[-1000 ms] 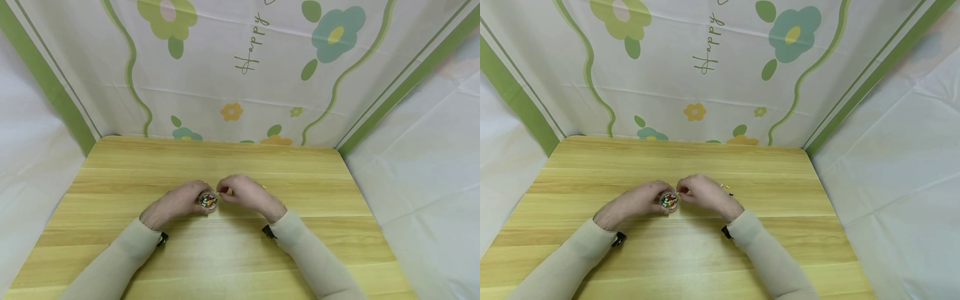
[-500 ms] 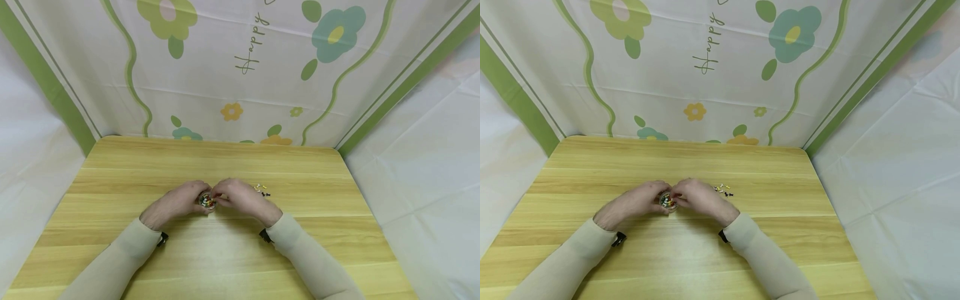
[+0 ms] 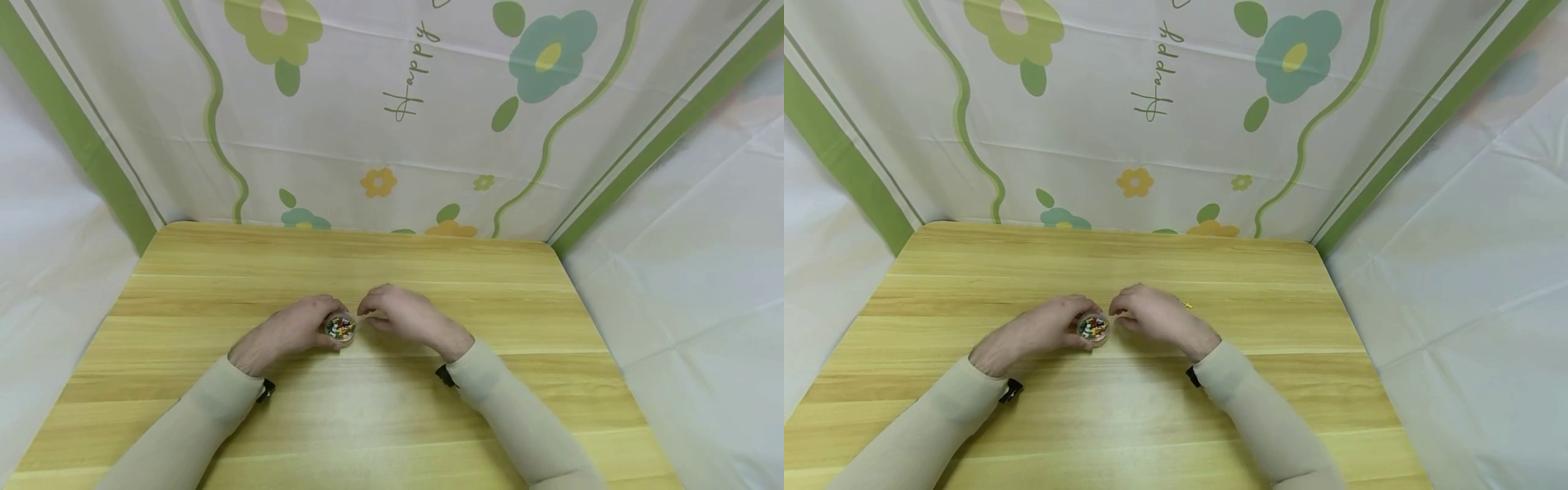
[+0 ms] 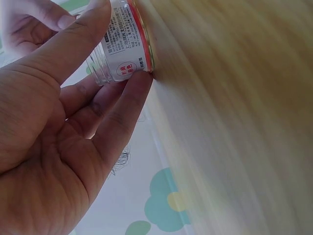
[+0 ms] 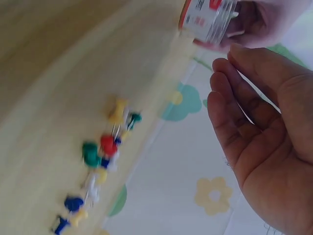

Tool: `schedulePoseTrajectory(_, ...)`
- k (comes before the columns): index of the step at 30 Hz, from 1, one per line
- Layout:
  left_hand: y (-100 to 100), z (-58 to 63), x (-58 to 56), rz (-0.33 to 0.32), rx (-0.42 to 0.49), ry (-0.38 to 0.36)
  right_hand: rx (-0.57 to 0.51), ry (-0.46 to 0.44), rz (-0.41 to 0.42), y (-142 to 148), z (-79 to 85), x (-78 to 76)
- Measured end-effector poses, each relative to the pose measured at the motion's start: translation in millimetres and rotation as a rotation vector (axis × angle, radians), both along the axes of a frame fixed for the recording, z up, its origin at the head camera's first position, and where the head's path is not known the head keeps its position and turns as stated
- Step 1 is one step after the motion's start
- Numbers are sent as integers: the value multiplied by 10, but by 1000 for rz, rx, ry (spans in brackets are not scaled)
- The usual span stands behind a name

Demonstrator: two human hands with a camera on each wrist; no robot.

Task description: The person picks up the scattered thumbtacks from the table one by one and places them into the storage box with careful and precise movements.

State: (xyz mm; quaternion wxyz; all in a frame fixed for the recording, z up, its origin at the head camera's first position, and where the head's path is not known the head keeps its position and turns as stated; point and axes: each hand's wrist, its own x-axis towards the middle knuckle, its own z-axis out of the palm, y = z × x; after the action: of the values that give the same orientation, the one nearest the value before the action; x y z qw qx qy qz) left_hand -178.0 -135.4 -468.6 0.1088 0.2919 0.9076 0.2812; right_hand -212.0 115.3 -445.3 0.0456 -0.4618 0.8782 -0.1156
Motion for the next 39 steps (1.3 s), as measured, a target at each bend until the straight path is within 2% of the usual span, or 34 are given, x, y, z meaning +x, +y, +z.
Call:
schedulePoseTrajectory(8, 7, -3, -1, 8, -4, -5, 48, -27, -80, 167, 66, -176)
schedulePoseTrajectory(18, -5, -21, -4, 19, -16, -19, 153, -14, -132, 300, 7, -323)
schedulePoseTrajectory(25, -5, -22, -6, 17, -14, -15, 218, -42, -176, 306, -56, -348)
schedulePoseTrajectory(30, 0, -20, -7, 18, -22, -8, 266, 4, -191, 286, -103, -345)
schedulePoseTrajectory(39, 6, -8, -11, 16, -32, -6, 256, 40, -207, 251, -171, -333)
